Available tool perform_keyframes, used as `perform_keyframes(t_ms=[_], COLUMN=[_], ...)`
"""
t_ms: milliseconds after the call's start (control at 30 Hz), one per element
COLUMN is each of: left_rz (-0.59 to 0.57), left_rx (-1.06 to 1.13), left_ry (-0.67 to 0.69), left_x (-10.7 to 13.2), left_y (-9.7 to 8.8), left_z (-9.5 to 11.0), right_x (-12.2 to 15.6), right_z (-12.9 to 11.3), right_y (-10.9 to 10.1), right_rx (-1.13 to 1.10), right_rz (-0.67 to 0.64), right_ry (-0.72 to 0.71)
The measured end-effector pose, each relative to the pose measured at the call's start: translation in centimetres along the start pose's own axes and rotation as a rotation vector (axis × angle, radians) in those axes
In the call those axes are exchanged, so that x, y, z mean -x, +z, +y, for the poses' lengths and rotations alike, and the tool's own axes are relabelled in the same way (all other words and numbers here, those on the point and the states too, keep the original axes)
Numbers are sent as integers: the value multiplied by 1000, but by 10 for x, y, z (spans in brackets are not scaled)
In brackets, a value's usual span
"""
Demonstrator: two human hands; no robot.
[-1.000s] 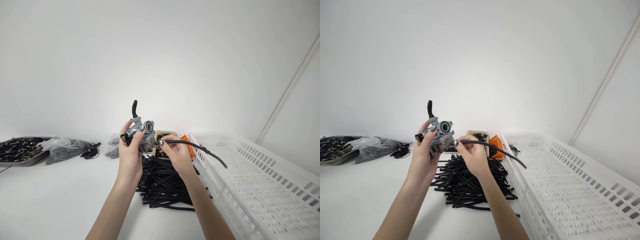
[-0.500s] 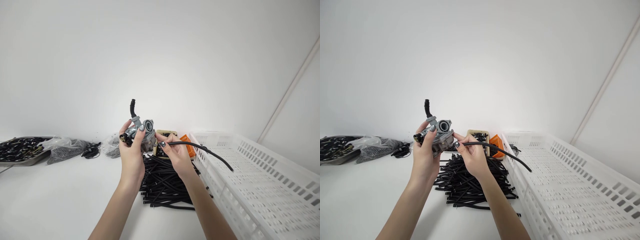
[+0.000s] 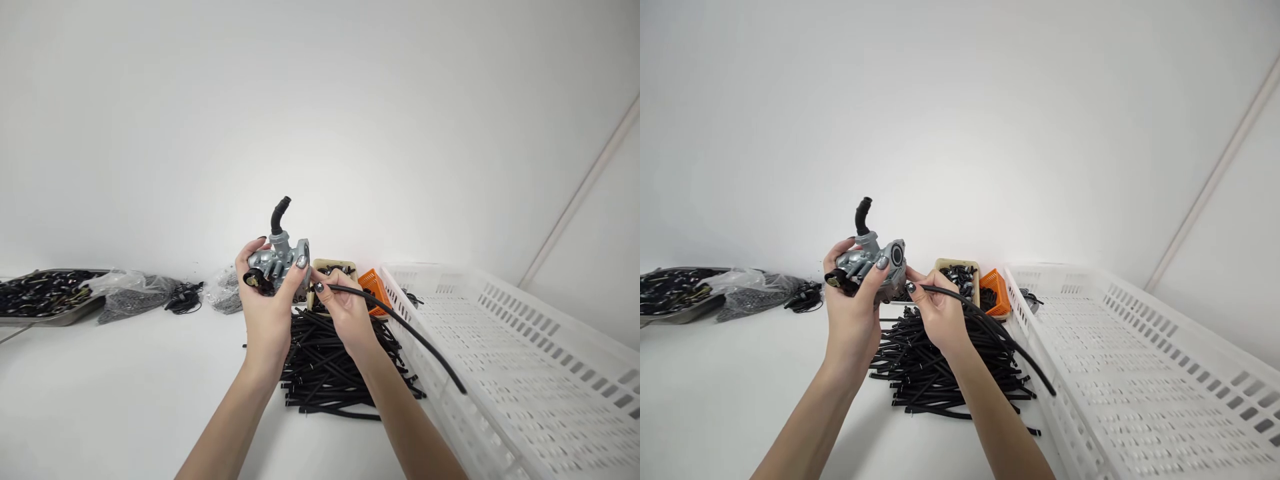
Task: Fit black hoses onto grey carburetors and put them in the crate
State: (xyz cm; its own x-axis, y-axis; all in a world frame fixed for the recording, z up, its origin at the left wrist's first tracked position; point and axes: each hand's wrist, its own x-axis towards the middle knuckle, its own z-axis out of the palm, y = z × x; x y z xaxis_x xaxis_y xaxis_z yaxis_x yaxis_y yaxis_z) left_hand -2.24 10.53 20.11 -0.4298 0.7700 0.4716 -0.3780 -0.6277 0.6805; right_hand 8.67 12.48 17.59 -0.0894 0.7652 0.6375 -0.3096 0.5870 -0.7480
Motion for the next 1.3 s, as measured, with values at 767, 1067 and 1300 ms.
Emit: perform_keyframes(t_ms=[767,1067,1300], left_rz=[-150,-249,-184], left_rx=[193,182,157], left_ry=[-380,-386,-429], left_x=[-10,-8,-9], left_y=[-1,-5,-2], left_z=[-9,-14,-9], right_x=[-1,-4,-4], right_z=[-11,-17,-20], right_y=[-13,-28,-29], right_rx=[-82,55,48], right_rz=[304,75,-132], right_ry=[65,68,45])
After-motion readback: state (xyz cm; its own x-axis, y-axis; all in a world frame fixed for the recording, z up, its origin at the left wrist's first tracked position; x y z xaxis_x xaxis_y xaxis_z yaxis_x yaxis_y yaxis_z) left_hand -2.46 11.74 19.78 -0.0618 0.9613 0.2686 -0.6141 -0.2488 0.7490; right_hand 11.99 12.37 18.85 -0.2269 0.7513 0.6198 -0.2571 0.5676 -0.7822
